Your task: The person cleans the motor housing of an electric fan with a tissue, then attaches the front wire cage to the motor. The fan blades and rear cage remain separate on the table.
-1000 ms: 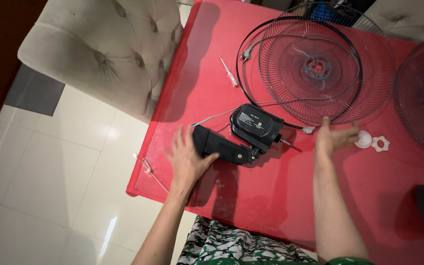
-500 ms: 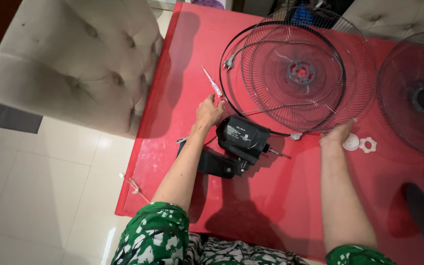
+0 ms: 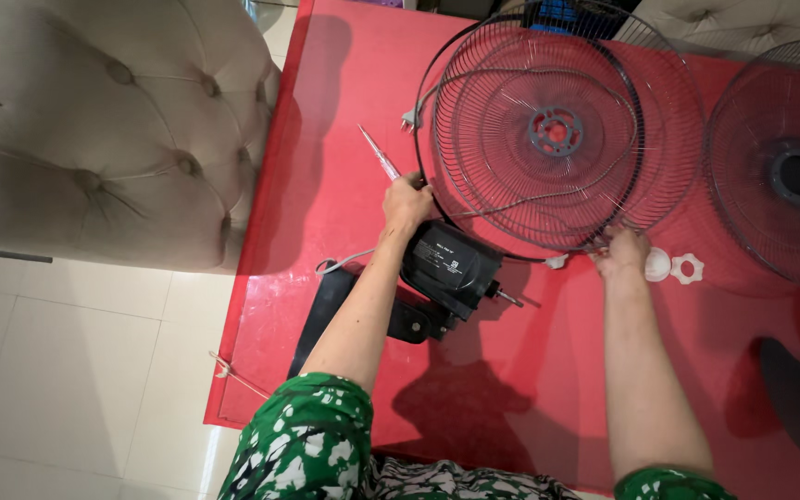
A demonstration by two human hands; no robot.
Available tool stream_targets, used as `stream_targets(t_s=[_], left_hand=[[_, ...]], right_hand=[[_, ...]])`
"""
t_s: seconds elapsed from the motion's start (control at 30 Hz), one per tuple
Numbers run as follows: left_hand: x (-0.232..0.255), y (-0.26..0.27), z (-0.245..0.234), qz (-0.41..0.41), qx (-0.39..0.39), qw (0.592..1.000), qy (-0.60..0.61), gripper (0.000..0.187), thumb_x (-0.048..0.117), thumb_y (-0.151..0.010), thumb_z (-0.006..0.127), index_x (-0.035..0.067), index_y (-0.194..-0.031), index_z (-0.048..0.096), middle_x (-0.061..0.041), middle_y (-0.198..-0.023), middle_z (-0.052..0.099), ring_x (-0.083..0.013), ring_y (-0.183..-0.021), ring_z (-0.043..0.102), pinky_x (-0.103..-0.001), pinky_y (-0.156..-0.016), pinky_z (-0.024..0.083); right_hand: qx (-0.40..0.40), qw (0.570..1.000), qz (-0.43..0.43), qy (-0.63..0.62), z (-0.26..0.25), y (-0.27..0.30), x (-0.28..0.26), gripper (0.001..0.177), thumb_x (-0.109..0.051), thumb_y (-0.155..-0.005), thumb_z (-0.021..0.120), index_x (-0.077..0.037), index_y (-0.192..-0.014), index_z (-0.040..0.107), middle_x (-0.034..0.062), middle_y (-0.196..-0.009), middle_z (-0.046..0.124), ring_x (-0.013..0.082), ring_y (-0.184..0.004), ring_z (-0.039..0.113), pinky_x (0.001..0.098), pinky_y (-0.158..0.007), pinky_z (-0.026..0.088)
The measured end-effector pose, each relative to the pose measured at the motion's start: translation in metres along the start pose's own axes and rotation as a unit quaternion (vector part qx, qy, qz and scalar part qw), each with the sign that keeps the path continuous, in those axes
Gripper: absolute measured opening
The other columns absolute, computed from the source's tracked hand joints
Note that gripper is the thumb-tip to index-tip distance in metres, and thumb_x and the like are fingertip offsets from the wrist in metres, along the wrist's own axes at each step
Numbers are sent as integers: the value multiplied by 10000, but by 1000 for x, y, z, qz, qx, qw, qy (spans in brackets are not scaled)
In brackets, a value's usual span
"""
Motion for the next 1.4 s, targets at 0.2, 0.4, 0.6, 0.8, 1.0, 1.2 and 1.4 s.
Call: stream_targets(t_s=[0.2, 0.4, 0.6, 0.8, 1.0, 1.2, 1.4], left_hand=[[-3, -7, 11, 51, -40, 998, 15, 517, 268, -909, 659, 117, -1399, 598, -126, -1288, 706, -290, -1210, 676, -398, -1058, 498], [-5, -1, 6, -2, -140, 986, -87, 476, 400, -984, 532, 228, -1423, 597, -137, -1365, 624, -358, -1303, 544, -442, -1100, 421], [6, 16, -17, -31, -217, 972, -87, 461, 438, -812, 735, 116, -1138, 788, -159, -1164, 760, -300, -1096, 721, -399, -986, 537], [-4, 25, -41, -81, -170, 982, -11, 363, 335, -744, 813, 109, -1029, 826, -93, -1001, 795, -202, -915, 753, -357, -825, 579], [-26, 22, -78, -36, -89, 994, -53, 286, 337, -853, 736, 94, -975, 826, -74, -888, 790, -181, -834, 752, -362, -785, 571], [-65, 5, -143, -22, 176, 982, -59, 322, 340, -952, 626, 48, -983, 758, -215, -980, 751, -387, -977, 718, -482, -877, 541], [-146, -7, -206, -117, 455, 875, 120, 420, 302, -1061, 482, -80, -1095, 655, -305, -1014, 754, -403, -936, 743, -470, -831, 579]], right_hand=[[-72, 994, -14, -77, -8, 11, -3, 409, 40, -945, 434, -171, -1276, 547, 94, -1147, 627, 245, -961, 682, 548, -867, 613], [47, 994, 22, -95, -16, -14, -15, 103, -64, -1036, 466, -19, -1118, 510, 160, -1017, 559, 309, -868, 608, 518, -749, 594], [13, 995, -88, -45, -14, -32, -7, 141, -43, -1028, 418, -56, -922, 510, 113, -770, 548, 230, -566, 540, 406, -484, 491], [107, 989, -71, -75, -9, -36, -7, 230, -203, -1095, 385, -64, -943, 488, 78, -675, 555, 175, -469, 488, 378, -418, 471], [111, 988, -87, -61, -11, -30, -5, 277, -220, -1107, 436, -3, -944, 489, 130, -691, 601, 193, -459, 530, 381, -405, 506], [101, 976, -173, -85, -7, -13, -10, 221, -103, -1105, 527, 76, -980, 559, 97, -749, 665, 189, -527, 603, 388, -424, 491], [117, 976, -171, -69, 0, -6, -12, 200, -94, -1057, 452, 58, -941, 510, 154, -671, 628, 236, -453, 577, 405, -398, 503]])
Point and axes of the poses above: each hand's wrist, its own y-axis away from the middle knuckle, its own z-axis out of the palm, x = y × z, the point moved 1 cm from there along -y, towards the middle knuckle
